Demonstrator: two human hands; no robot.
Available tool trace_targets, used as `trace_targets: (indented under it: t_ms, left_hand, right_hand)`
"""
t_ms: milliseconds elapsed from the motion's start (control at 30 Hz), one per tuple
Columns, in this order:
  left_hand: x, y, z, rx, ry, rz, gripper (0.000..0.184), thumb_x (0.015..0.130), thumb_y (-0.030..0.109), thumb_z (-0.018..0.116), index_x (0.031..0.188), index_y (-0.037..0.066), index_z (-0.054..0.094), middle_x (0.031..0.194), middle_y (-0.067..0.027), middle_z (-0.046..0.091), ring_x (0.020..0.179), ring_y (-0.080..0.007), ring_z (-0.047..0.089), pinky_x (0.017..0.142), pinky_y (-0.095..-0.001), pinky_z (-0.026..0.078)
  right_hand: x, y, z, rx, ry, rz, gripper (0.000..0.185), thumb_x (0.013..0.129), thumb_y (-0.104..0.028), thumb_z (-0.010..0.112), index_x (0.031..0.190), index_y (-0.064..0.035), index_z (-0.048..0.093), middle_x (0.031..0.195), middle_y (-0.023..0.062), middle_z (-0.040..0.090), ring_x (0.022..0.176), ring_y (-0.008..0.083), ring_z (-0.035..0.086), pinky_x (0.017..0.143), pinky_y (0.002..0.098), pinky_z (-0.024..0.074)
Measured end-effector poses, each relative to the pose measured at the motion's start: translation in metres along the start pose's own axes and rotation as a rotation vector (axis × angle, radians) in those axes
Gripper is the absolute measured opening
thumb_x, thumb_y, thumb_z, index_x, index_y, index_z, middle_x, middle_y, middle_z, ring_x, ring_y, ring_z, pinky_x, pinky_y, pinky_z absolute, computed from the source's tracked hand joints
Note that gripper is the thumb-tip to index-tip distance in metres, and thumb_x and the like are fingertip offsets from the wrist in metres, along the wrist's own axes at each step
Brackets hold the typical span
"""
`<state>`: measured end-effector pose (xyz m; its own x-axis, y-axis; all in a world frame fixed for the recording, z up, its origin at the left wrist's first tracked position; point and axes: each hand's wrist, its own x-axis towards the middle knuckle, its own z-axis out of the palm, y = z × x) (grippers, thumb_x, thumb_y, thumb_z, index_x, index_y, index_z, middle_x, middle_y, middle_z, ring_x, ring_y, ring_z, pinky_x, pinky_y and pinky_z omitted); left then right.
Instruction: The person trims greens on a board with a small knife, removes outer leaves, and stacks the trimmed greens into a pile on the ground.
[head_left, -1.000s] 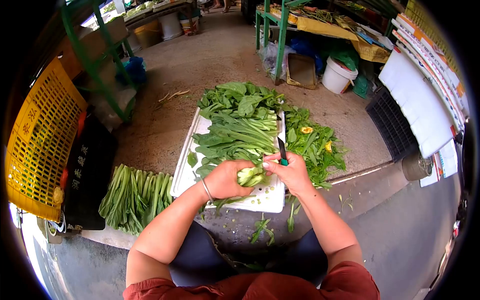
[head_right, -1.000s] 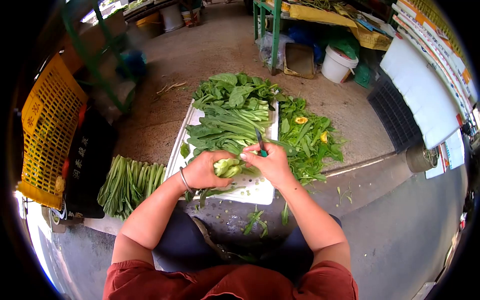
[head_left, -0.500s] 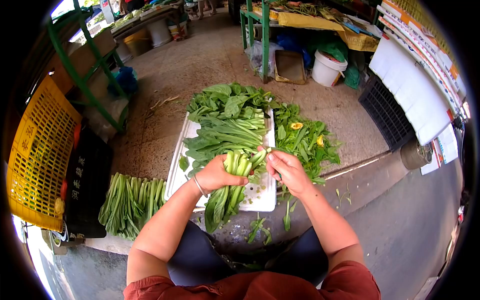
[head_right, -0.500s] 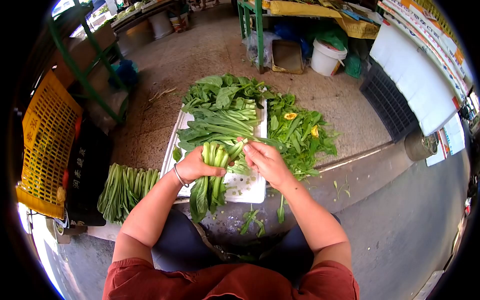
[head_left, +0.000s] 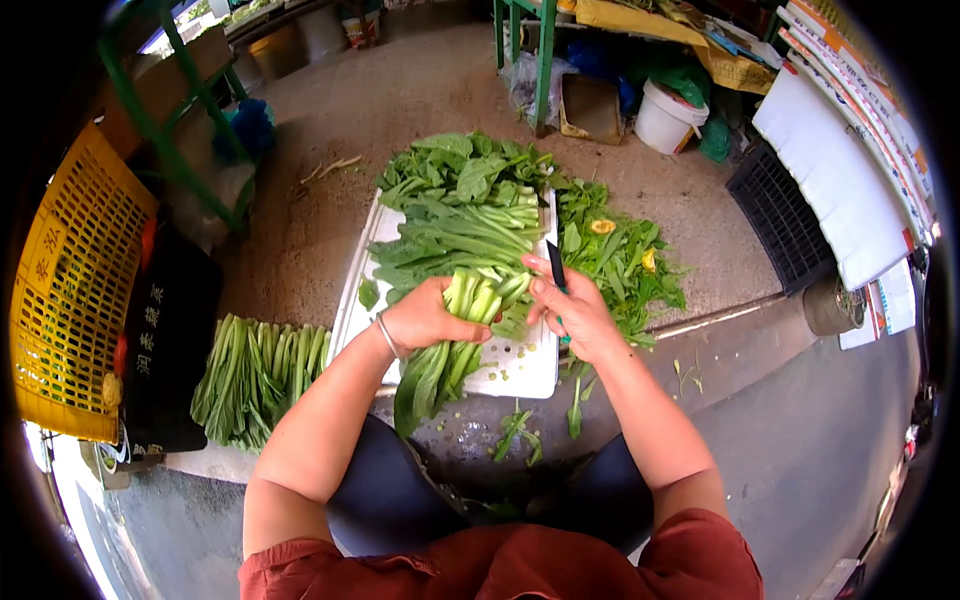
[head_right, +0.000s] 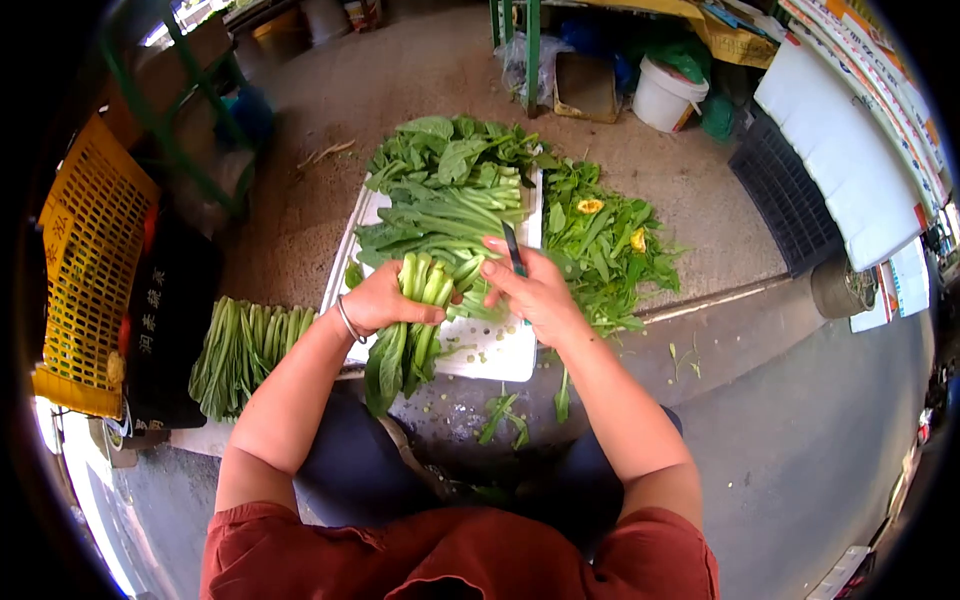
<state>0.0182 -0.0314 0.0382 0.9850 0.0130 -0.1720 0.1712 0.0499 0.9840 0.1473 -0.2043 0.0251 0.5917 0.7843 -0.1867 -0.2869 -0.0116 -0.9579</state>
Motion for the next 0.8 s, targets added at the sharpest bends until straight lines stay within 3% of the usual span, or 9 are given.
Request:
trace_targets:
  t_ms: [67, 133, 267, 333, 400, 500, 600, 733, 800]
  left_hand:
    - [-0.002, -0.002, -0.001, 0.101, 0.024, -0.063, 0.044, 0.066, 0.004, 0.073, 0.107, 0.002, 0.055, 0.091, -0.0018, 0.061, 0.081, -0.0111, 0.057, 0.075, -0.0267, 0.047]
    - [0.002, -0.011, -0.007, 0.074, 0.032, -0.06, 0.045, 0.066, 0.005, 0.074, 0.108, 0.001, 0.055, 0.093, -0.0014, 0.06, 0.083, -0.011, 0.056, 0.077, -0.0267, 0.047]
    - [-0.003, -0.006, -0.012, 0.009, 0.059, -0.014, 0.041, 0.066, 0.004, 0.074, 0.103, 0.001, 0.055, 0.096, -0.006, 0.061, 0.089, -0.0147, 0.058, 0.078, -0.0272, 0.048]
    - [-0.006, -0.005, -0.011, -0.01, 0.058, -0.041, 0.039, 0.066, 0.004, 0.074, 0.1, 0.002, 0.055, 0.097, -0.0085, 0.062, 0.089, -0.0167, 0.06, 0.077, -0.0273, 0.049]
    - [-0.007, 0.0, -0.005, -0.02, 0.079, -0.057, 0.037, 0.067, 0.002, 0.073, 0.099, 0.002, 0.054, 0.091, -0.007, 0.062, 0.083, -0.0153, 0.06, 0.075, -0.0268, 0.049]
    - [-0.004, 0.004, 0.004, -0.053, 0.173, -0.013, 0.04, 0.064, 0.001, 0.074, 0.098, 0.002, 0.053, 0.084, -0.0019, 0.058, 0.075, -0.0119, 0.057, 0.07, -0.0257, 0.049]
    - [0.004, -0.006, 0.007, -0.096, 0.14, 0.087, 0.055, 0.063, -0.001, 0.074, 0.11, 0.003, 0.046, 0.099, -0.0037, 0.055, 0.089, -0.0118, 0.054, 0.078, -0.0272, 0.047]
    - [0.006, -0.004, 0.011, -0.212, 0.081, 0.053, 0.071, 0.063, -0.002, 0.073, 0.124, 0.003, 0.038, 0.11, -0.0041, 0.051, 0.099, -0.0132, 0.05, 0.083, -0.0279, 0.044]
    - [0.01, -0.004, 0.009, -0.178, -0.004, 0.067, 0.064, 0.068, 0.0, 0.072, 0.124, 0.003, 0.041, 0.108, -0.0031, 0.052, 0.1, -0.0119, 0.05, 0.087, -0.0264, 0.041]
  right_hand:
    - [0.0, 0.008, 0.002, -0.016, -0.065, -0.045, 0.028, 0.085, -0.018, 0.058, 0.108, -0.0014, 0.055, 0.089, 0.0052, 0.057, 0.061, 0.0084, 0.055, 0.038, 0.0164, 0.0315]
    - [0.008, 0.003, -0.001, -0.047, 0.029, -0.092, 0.023, 0.086, -0.02, 0.057, 0.098, -0.0007, 0.059, 0.079, 0.002, 0.057, 0.06, 0.0071, 0.053, 0.044, 0.0171, 0.0345]
    - [0.015, -0.005, -0.008, -0.212, 0.028, -0.276, 0.022, 0.09, -0.023, 0.049, 0.097, -0.0046, 0.059, 0.084, 0.0011, 0.058, 0.06, 0.0056, 0.049, 0.043, 0.0153, 0.0313]
    - [0.012, -0.001, 0.002, -0.267, 0.006, -0.223, 0.026, 0.091, -0.027, 0.047, 0.096, -0.0047, 0.059, 0.084, 0.001, 0.057, 0.068, 0.0066, 0.049, 0.054, 0.0177, 0.0372]
    - [0.012, 0.015, 0.02, -0.294, -0.017, -0.369, 0.032, 0.091, -0.033, 0.047, 0.096, -0.0035, 0.058, 0.084, 0.0013, 0.052, 0.082, 0.0103, 0.045, 0.076, 0.0231, 0.0368]
    - [0.007, 0.023, 0.04, -0.198, -0.026, -0.399, 0.039, 0.089, -0.039, 0.049, 0.097, -0.0012, 0.054, 0.084, 0.0011, 0.051, 0.082, 0.0101, 0.045, 0.076, 0.0235, 0.0373]
    - [0.009, 0.024, 0.047, -0.198, 0.078, -0.418, 0.04, 0.077, -0.035, 0.068, 0.09, -0.002, 0.051, 0.084, 0.0038, 0.054, 0.081, 0.011, 0.048, 0.075, 0.0248, 0.0399]
    - [0.015, 0.024, 0.043, -0.056, 0.063, -0.327, 0.036, 0.072, -0.027, 0.074, 0.088, -0.004, 0.05, 0.084, 0.0035, 0.053, 0.081, 0.0108, 0.048, 0.075, 0.0254, 0.04]
    - [0.014, 0.021, 0.042, 0.091, 0.034, -0.331, 0.032, 0.071, -0.022, 0.073, 0.086, -0.0058, 0.05, 0.083, 0.002, 0.053, 0.08, 0.01, 0.048, 0.075, 0.0258, 0.0399]
